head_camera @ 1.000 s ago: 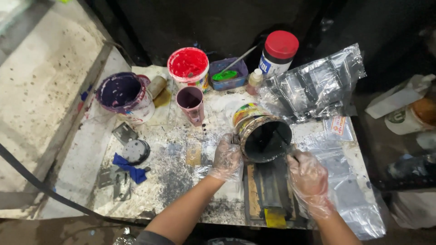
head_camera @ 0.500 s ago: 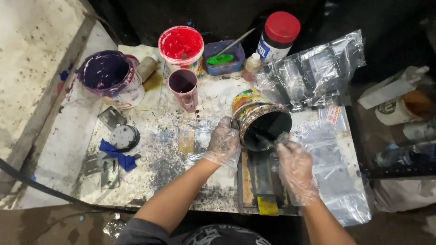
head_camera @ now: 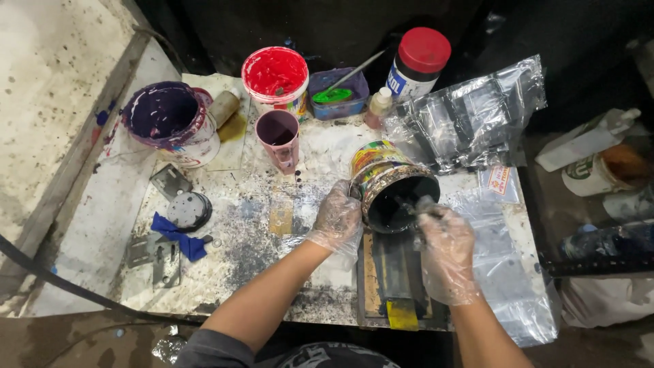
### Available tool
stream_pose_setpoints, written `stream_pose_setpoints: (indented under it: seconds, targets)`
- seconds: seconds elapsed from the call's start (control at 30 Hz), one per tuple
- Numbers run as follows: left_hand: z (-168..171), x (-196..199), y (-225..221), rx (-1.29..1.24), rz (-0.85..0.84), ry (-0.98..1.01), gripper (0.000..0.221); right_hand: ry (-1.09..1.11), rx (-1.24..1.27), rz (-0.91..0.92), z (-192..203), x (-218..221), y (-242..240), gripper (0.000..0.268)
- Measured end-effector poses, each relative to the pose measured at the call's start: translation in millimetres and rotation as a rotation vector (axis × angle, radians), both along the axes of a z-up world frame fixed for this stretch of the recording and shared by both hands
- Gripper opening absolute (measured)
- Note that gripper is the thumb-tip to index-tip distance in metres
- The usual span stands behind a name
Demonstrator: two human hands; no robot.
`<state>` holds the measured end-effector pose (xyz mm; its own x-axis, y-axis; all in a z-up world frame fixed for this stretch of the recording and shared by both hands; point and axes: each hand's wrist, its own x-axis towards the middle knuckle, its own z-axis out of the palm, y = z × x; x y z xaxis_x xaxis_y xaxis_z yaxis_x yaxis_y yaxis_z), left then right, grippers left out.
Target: Sorting small plastic bags and preparing a screen printing frame and ink on a workbench.
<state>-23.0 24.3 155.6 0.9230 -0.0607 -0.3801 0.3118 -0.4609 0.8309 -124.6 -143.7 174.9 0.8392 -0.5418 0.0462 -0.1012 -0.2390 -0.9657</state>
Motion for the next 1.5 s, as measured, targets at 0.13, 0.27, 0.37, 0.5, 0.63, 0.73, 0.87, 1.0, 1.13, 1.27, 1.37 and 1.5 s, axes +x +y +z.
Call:
stream_pose_setpoints:
  seconds: [0.13,0.27,0.37,0.5,0.63,0.73,0.87,1.0,1.13,1.27,1.37,1.5]
  targets:
    - [3,0,0,0.032,-0.01,0.04,0.029,0.062,0.099,0.069,5,7,5,0.02]
    - [-23,9,0,0.066,-0.026,0.052,0.03,-0.219,-0.2,0.225,-26,4,-11,0.021]
    - [3,3,-3,0.027,-0.014,0.079,0.035,-0.453,-1.071,0.104,-116,16,-87,0.026]
    - [16,-1,-1,0.034,-0.013,0.098,0.034,-0.367,-0.935,0.113,-93,4,-52,0.025]
    - [19,1,-2,0.053,-0.011,0.112,0.035,-0.02,-0.379,-0.004,-2,-8,8,0.028]
    - [13,2,-5,0.064,-0.024,0.099,0.037,0.095,-0.259,-0.095,-32,-4,-20,0.029]
    - [17,2,-5,0.069,-0.036,0.074,0.038,0.048,-0.27,-0.009,-69,3,-29,0.025]
    - [1,3,-6,0.05,-0.026,0.091,0.037,0.026,-0.241,-0.054,-8,-9,4,0.028]
    - [10,0,-3,0.032,-0.031,0.067,0.036,-0.032,-0.66,0.002,-53,0,-22,0.028]
    - [-5,0,-7,0.03,-0.035,0.062,0.036,0.018,-0.436,-0.143,-49,-5,-19,0.019]
    - [4,-2,-7,0.005,-0.02,0.055,0.037,0.01,-0.457,-0.14,-80,0,-36,0.022]
    - [-17,-3,-17,-0.006,-0.02,0.059,0.035,0.144,-0.173,-0.2,-22,-8,5,0.024]
